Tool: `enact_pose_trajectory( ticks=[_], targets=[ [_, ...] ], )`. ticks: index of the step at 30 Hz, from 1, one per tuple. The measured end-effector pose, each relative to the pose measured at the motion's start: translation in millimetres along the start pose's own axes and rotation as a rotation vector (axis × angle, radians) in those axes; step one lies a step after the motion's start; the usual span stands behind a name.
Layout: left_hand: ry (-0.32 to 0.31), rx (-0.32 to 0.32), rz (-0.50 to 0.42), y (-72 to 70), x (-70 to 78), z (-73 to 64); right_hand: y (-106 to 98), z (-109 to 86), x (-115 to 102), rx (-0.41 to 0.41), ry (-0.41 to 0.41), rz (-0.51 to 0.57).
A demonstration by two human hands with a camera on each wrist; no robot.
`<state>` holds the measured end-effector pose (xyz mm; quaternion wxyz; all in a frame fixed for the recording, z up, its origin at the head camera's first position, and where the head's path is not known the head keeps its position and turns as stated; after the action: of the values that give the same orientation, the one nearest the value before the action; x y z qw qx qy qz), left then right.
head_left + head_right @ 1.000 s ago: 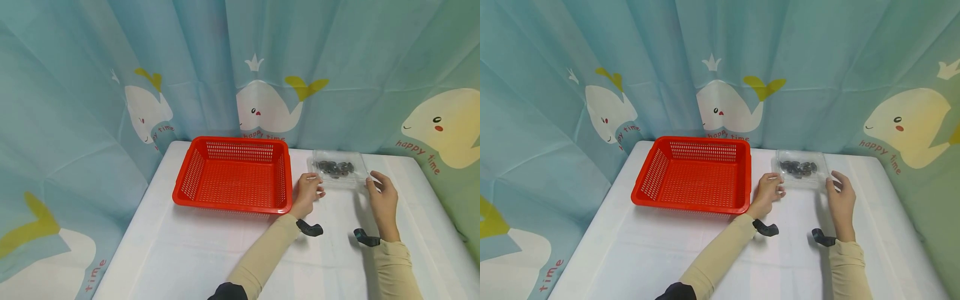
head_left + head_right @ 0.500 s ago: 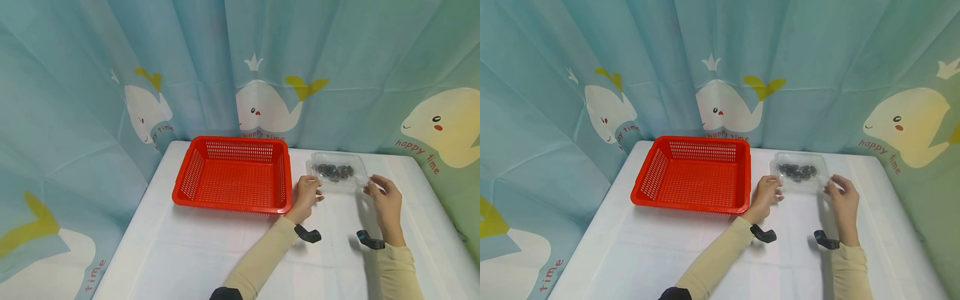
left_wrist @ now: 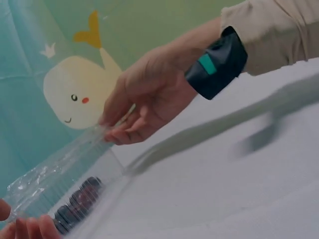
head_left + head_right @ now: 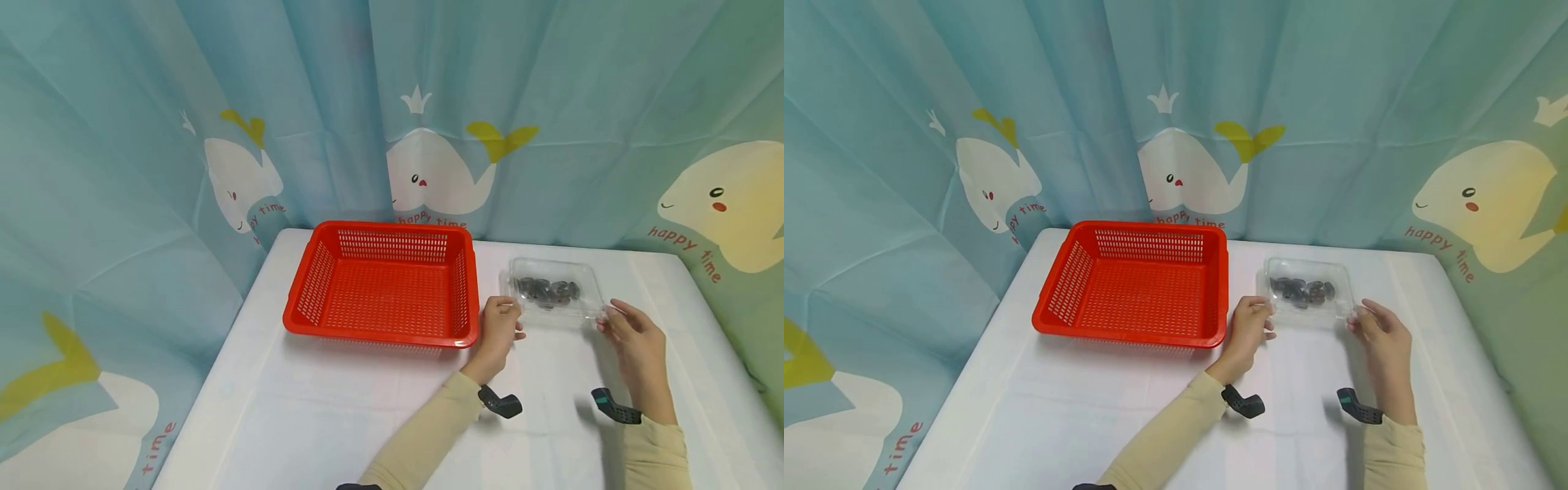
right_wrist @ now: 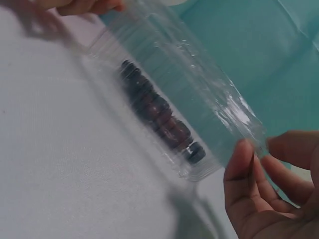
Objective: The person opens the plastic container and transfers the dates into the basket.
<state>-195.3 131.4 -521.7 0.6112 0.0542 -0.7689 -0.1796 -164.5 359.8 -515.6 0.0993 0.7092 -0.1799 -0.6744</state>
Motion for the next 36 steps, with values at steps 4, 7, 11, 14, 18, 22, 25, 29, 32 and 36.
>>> enact_pose_trajectory(
  ticks=[4, 7, 11, 14, 18, 22, 25, 29, 32, 36],
  targets=[
    [0.073, 0.038, 0.117, -0.4, -1.1, -4.6, -7, -6.2, 2, -0.050, 0.062, 0.123],
    [0.150, 0.073, 0.272, -0.5, 0.1, -6.2, -12, -12.1, 5, -0.100, 0.092, 0.217],
    [0.245, 0.097, 0.545, 2.2, 4.5, -10.0, -20, -20.0, 8, -0.183, 0.104, 0.323],
    [0.293, 0.076, 0.735, 7.6, 8.4, -14.5, -24, -24.9, 10, -0.242, 0.115, 0.355],
    [0.400, 0.053, 0.996, 18.3, 14.3, -19.5, -26, -28.0, 13, -0.288, 0.123, 0.375],
    [0.567, 0.061, 1.256, 29.8, 19.6, -20.5, -25, -27.9, 15, -0.291, 0.125, 0.360],
    [0.652, 0.025, 1.411, 37.9, 22.5, -18.0, -23, -27.1, 17, -0.300, 0.115, 0.347],
    [0.691, -0.109, 1.581, 48.4, 24.2, -11.7, -20, -26.1, 19, -0.324, 0.089, 0.358],
    [0.697, -0.199, 1.698, 55.8, 24.8, -5.3, -19, -24.7, 19, -0.344, 0.087, 0.382],
    [0.710, -0.281, 1.834, 64.8, 24.4, 3.7, -17, -21.2, 17, -0.358, 0.086, 0.410]
  ],
)
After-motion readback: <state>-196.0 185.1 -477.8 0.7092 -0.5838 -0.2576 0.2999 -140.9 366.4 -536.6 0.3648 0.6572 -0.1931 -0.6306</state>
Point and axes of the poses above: each hand's wrist, its own z-axis towards the middle knuckle, its own y-axis out of the palm, x = y × z, the point moved 2 cm from there along z, towards the middle knuckle, and after that the axes turned 14 degrees about -x, right-handed, at the moved point
